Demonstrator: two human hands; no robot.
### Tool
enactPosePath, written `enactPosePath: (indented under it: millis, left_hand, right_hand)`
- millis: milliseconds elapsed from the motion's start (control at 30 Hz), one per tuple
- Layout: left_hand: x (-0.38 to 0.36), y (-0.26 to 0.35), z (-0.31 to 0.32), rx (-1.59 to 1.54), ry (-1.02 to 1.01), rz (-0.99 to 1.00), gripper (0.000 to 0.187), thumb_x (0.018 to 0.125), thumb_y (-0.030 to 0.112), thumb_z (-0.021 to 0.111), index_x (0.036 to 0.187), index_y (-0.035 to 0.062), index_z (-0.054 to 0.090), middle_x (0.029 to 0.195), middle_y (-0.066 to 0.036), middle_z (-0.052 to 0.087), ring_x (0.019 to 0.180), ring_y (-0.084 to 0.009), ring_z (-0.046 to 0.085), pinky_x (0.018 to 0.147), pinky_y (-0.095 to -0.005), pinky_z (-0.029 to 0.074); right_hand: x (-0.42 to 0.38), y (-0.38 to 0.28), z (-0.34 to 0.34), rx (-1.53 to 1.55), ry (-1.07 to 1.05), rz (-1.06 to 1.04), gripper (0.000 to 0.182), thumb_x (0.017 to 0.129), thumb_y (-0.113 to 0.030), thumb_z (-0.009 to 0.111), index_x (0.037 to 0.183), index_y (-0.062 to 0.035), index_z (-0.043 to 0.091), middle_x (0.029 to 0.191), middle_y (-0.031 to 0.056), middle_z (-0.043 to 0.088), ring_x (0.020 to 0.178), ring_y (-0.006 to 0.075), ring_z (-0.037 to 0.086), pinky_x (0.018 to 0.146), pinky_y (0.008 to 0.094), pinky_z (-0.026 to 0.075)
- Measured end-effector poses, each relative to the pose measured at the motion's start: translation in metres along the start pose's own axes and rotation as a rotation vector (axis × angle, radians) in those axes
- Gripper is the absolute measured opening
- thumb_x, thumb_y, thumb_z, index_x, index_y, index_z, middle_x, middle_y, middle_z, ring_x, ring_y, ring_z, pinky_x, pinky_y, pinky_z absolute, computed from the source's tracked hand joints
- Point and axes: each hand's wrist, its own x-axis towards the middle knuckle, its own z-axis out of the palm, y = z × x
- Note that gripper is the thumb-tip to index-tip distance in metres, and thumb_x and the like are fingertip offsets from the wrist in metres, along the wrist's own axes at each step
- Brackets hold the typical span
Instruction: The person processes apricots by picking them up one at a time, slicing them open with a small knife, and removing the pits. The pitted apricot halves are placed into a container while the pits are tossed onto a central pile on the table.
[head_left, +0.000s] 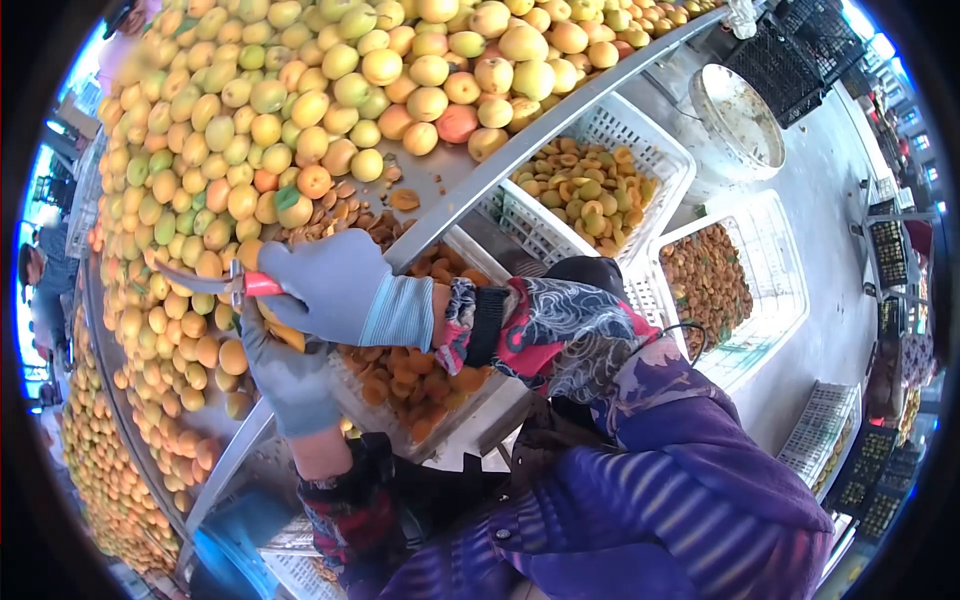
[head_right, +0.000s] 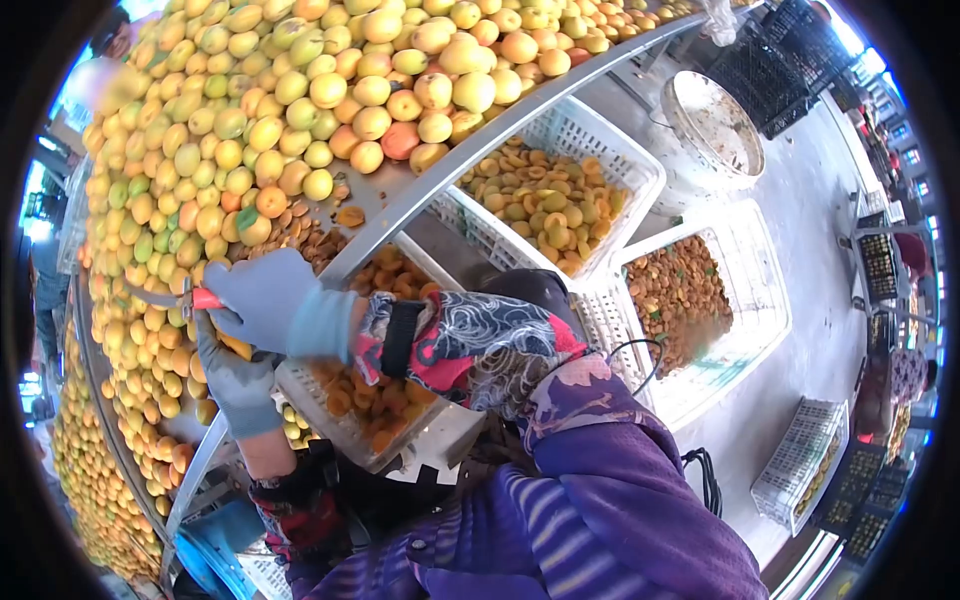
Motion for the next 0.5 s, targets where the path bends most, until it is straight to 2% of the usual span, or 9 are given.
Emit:
enactPosePath:
  millis: [67, 133, 167, 233, 333, 400, 433, 467, 500]
  left_hand:
    - [-0.004, -0.002, -0.006, 0.106, -0.023, 0.094, 0.030, 0.097, 0.028, 0.047, 0.116, 0.0074, 0.056, 0.101, -0.005, 0.062, 0.086, -0.0168, 0.060, 0.078, -0.0336, 0.052]
    - [0.012, -0.001, -0.033, 0.597, -0.361, 0.399, 0.033, 0.096, 0.030, 0.049, 0.119, 0.0063, 0.054, 0.102, -0.006, 0.063, 0.085, -0.0167, 0.059, 0.077, -0.0330, 0.052]
    - [0.014, 0.000, -0.034, 0.606, -0.373, 0.398, 0.033, 0.096, 0.030, 0.049, 0.119, 0.0063, 0.054, 0.102, -0.006, 0.063, 0.085, -0.0167, 0.059, 0.077, -0.0330, 0.052]
    - [0.009, 0.007, -0.019, -0.040, -0.209, -0.007, 0.041, 0.095, 0.025, 0.053, 0.128, 0.0025, 0.049, 0.104, -0.011, 0.061, 0.085, -0.0184, 0.057, 0.075, -0.0280, 0.051]
    - [-0.012, 0.009, 0.019, -0.018, -0.463, -0.040, 0.043, 0.096, 0.027, 0.050, 0.131, 0.0008, 0.047, 0.102, -0.014, 0.061, 0.078, -0.0165, 0.053, 0.071, -0.0288, 0.051]
    - [-0.032, -0.009, 0.060, 0.138, -0.424, 0.153, 0.046, 0.095, 0.030, 0.050, 0.127, -0.0027, 0.048, 0.102, -0.013, 0.061, 0.084, -0.0195, 0.060, 0.069, -0.0277, 0.051]
    - [-0.045, -0.019, 0.085, 0.089, -0.460, 0.096, 0.046, 0.093, 0.028, 0.054, 0.127, -0.0038, 0.048, 0.107, -0.013, 0.059, 0.086, -0.0184, 0.059, 0.071, -0.0280, 0.050]
    - [-0.048, -0.038, 0.099, 0.823, -0.493, 0.709, 0.046, 0.093, 0.021, 0.054, 0.129, -0.0042, 0.045, 0.113, -0.012, 0.058, 0.087, -0.0160, 0.058, 0.072, -0.0263, 0.049]
    - [-0.045, -0.051, 0.111, 0.789, -0.774, 0.878, 0.043, 0.091, 0.009, 0.052, 0.131, -0.0038, 0.045, 0.120, -0.012, 0.055, 0.087, -0.0130, 0.057, 0.071, -0.0225, 0.048]
  right_hand:
    - [0.002, 0.000, -0.006, -0.059, 0.027, -0.072, 0.029, 0.081, -0.036, 0.062, 0.093, -0.0117, 0.051, 0.064, 0.0072, 0.059, 0.057, 0.0294, 0.061, 0.049, 0.0391, 0.047]
    - [0.004, 0.003, -0.011, 0.003, 0.031, -0.047, 0.029, 0.083, -0.037, 0.061, 0.094, -0.0117, 0.052, 0.064, 0.0069, 0.059, 0.057, 0.0279, 0.062, 0.049, 0.0383, 0.047]
    - [0.005, 0.005, -0.014, 0.065, 0.024, -0.026, 0.030, 0.085, -0.039, 0.060, 0.095, -0.0116, 0.054, 0.064, 0.0066, 0.059, 0.057, 0.0264, 0.062, 0.049, 0.0376, 0.047]
    - [0.008, 0.001, -0.026, 0.277, 0.055, 0.159, 0.030, 0.086, -0.040, 0.059, 0.094, -0.0114, 0.056, 0.064, 0.0071, 0.059, 0.057, 0.0236, 0.062, 0.050, 0.0356, 0.047]
    - [0.016, 0.019, -0.031, 0.552, 0.160, 0.384, 0.032, 0.090, -0.040, 0.057, 0.090, -0.0082, 0.060, 0.064, 0.0045, 0.058, 0.056, 0.0143, 0.057, 0.054, 0.0289, 0.046]
    - [0.017, 0.033, -0.027, 1.072, 0.155, 0.738, 0.030, 0.090, -0.034, 0.056, 0.088, -0.0052, 0.061, 0.065, 0.0005, 0.056, 0.056, 0.0123, 0.052, 0.056, 0.0276, 0.045]
    - [0.016, 0.036, -0.023, 1.055, 0.251, 0.760, 0.026, 0.088, -0.029, 0.058, 0.088, -0.0032, 0.061, 0.068, -0.0022, 0.055, 0.057, 0.0108, 0.050, 0.055, 0.0300, 0.045]
    - [0.003, 0.069, 0.024, 1.437, 0.291, 0.477, 0.021, 0.090, -0.023, 0.055, 0.100, -0.0053, 0.058, 0.088, 0.0029, 0.056, 0.076, 0.0144, 0.053, 0.069, 0.0323, 0.047]
    - [-0.007, 0.095, 0.071, 1.804, 0.316, 0.164, 0.022, 0.093, -0.017, 0.051, 0.112, -0.0074, 0.054, 0.108, 0.0079, 0.057, 0.095, 0.0180, 0.057, 0.082, 0.0346, 0.050]
